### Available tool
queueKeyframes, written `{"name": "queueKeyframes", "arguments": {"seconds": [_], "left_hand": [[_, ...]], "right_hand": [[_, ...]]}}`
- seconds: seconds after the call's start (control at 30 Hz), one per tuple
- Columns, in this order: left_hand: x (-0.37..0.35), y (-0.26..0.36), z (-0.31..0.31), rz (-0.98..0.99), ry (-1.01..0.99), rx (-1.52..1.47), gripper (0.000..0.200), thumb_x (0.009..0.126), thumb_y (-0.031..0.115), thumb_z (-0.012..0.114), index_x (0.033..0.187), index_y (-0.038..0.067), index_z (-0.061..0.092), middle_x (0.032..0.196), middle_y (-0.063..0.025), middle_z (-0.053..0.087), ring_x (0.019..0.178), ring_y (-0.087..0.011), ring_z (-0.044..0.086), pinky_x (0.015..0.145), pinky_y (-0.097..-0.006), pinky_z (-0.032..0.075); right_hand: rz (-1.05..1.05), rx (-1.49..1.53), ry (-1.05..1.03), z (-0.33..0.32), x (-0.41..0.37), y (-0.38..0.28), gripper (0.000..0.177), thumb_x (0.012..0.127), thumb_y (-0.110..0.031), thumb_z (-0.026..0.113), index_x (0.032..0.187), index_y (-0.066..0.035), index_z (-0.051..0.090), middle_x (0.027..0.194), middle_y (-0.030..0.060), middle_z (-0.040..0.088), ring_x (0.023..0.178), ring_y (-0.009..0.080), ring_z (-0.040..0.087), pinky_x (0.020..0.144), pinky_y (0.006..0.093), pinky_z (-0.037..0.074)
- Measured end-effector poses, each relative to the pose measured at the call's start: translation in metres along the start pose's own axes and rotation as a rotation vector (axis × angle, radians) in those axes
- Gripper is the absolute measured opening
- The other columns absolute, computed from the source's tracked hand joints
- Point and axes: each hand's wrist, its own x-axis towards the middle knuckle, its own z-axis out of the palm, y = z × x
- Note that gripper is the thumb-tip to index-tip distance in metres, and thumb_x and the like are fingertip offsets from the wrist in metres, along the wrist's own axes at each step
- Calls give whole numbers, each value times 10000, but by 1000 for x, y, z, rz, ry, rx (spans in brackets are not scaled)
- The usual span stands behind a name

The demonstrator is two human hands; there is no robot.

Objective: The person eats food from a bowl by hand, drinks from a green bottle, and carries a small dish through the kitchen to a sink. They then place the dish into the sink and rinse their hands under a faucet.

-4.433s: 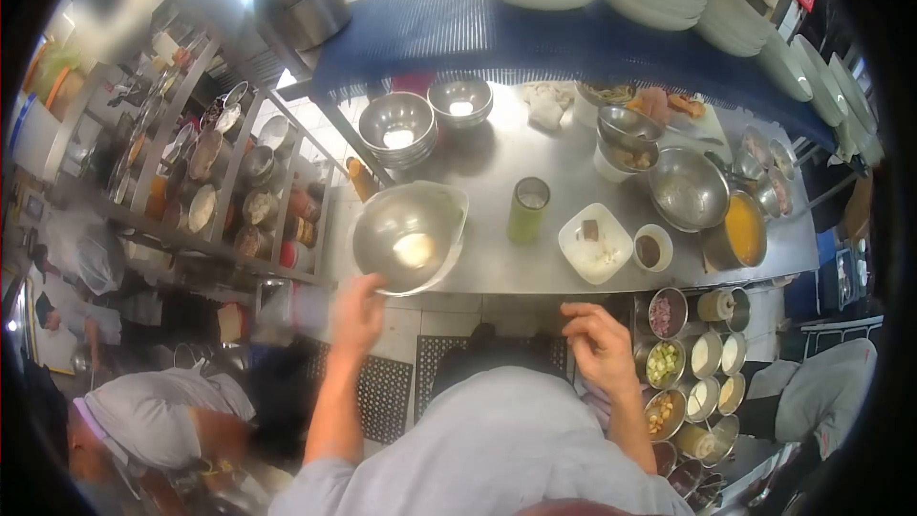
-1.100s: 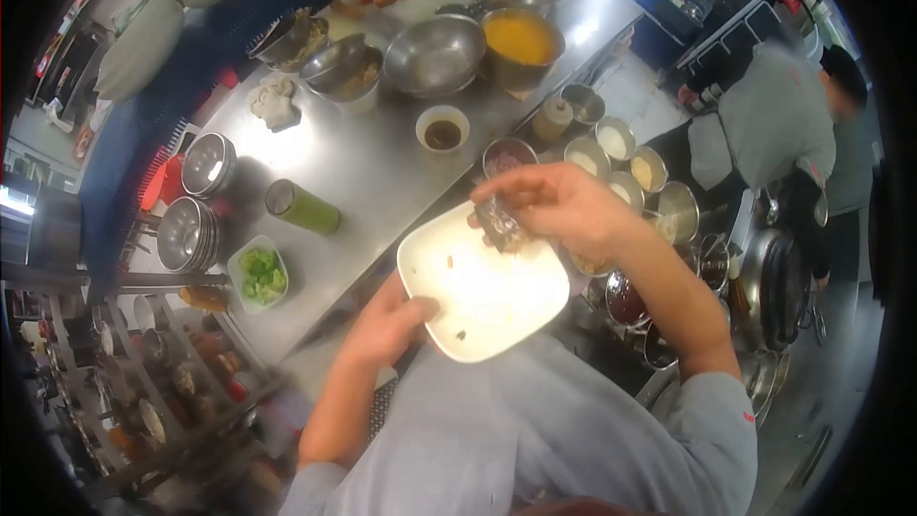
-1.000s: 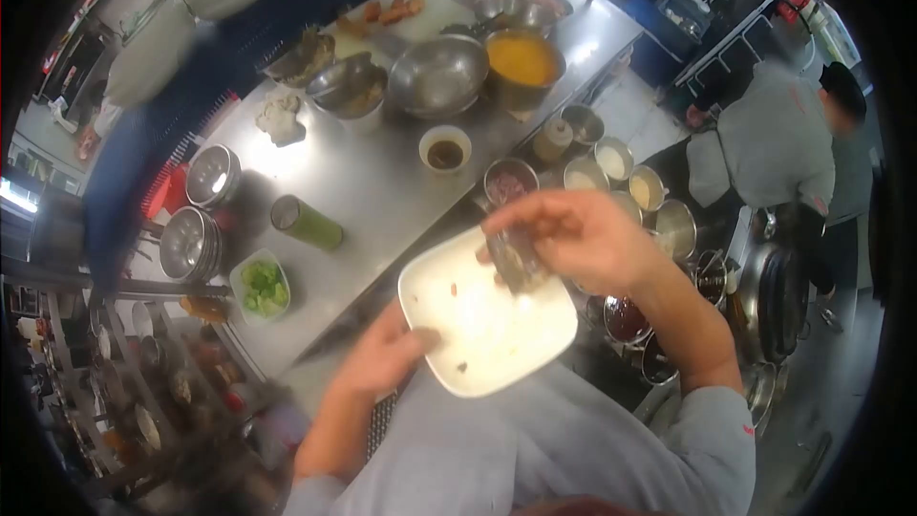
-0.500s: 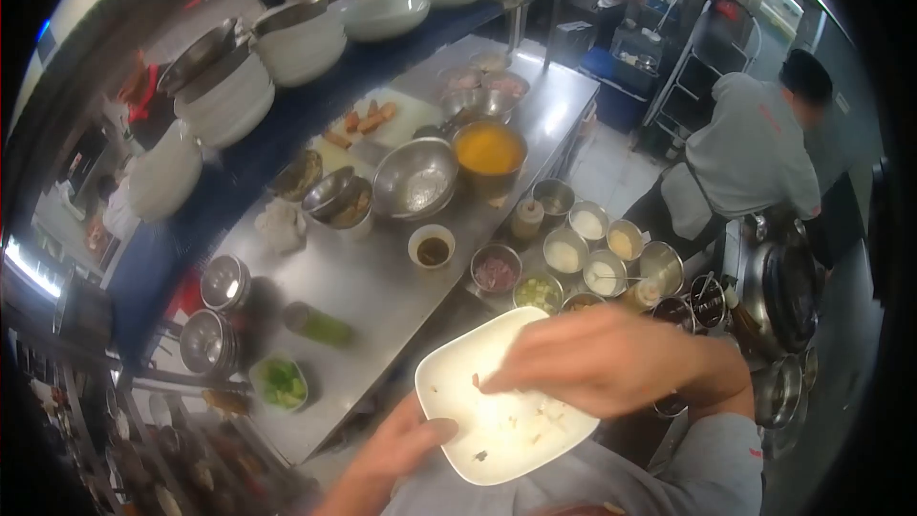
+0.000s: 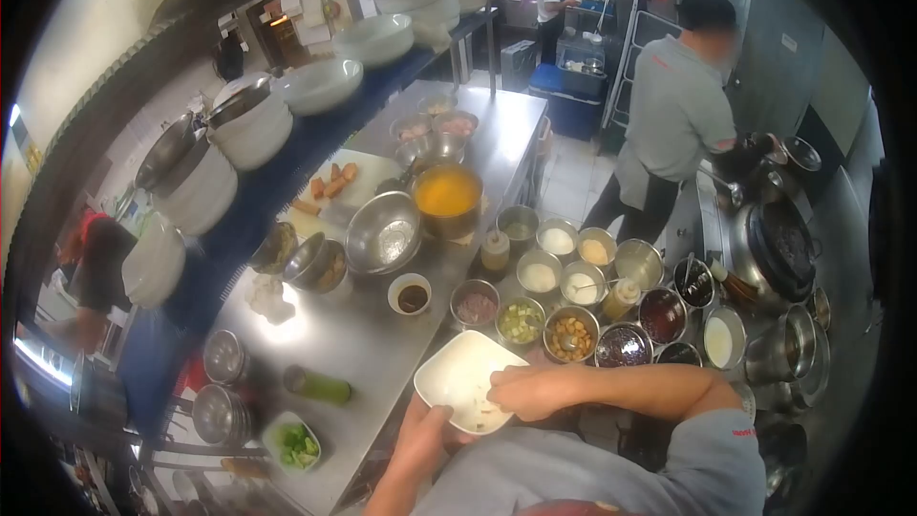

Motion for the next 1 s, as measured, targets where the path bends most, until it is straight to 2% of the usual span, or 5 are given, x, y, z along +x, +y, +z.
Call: {"name": "queueKeyframes", "arguments": {"seconds": [0.17, 0.37, 0.57, 0.9, 1.0], "left_hand": [[23, -21, 6, -34, 60, 107, 555, 893, 30, 441, 1428, -70, 331, 1268, -252, 535, 922, -322, 693, 636, -337, 639], [13, -33, -30, -43, 24, -19, 548, 914, 80, 493, 1450, 9, 403, 1230, -172, 610, 946, -267, 679, 671, -360, 596], [-13, -53, -60, -21, -49, -42, 611, 864, 130, 558, 1444, 2, 417, 1276, -143, 607, 1112, -249, 627, 876, -388, 538], [49, -111, -86, 99, 297, -241, 579, 949, 89, 482, 1480, -14, 276, 1334, -202, 526, 1025, -278, 664, 680, -341, 627], [89, -132, -114, 182, 414, -273, 534, 974, 76, 439, 1471, 1, 259, 1279, -192, 569, 943, -258, 695, 647, -302, 614]], "right_hand": [[69, 574, 157, 17, 23, -10, 225, 887, -179, 631, 975, 17, 697, 912, 184, 718, 871, 383, 683, 763, 430, 524], [-74, 1202, 149, 4, 16, 0, 85, 904, -43, 673, 975, -13, 708, 969, 84, 730, 900, 152, 679, 795, 316, 550], [-481, 1683, 342, -90, -34, -78, 141, 907, 19, 653, 988, 13, 538, 994, 172, 657, 931, 238, 663, 798, 344, 554], [-344, 351, 502, -51, 55, -33, 170, 842, -64, 652, 1004, -12, 649, 924, 132, 687, 885, 277, 689, 762, 414, 528], [40, 604, 389, -10, 126, 55, 257, 883, -146, 636, 1097, -11, 676, 823, 139, 720, 778, 279, 711, 734, 404, 548]]}}
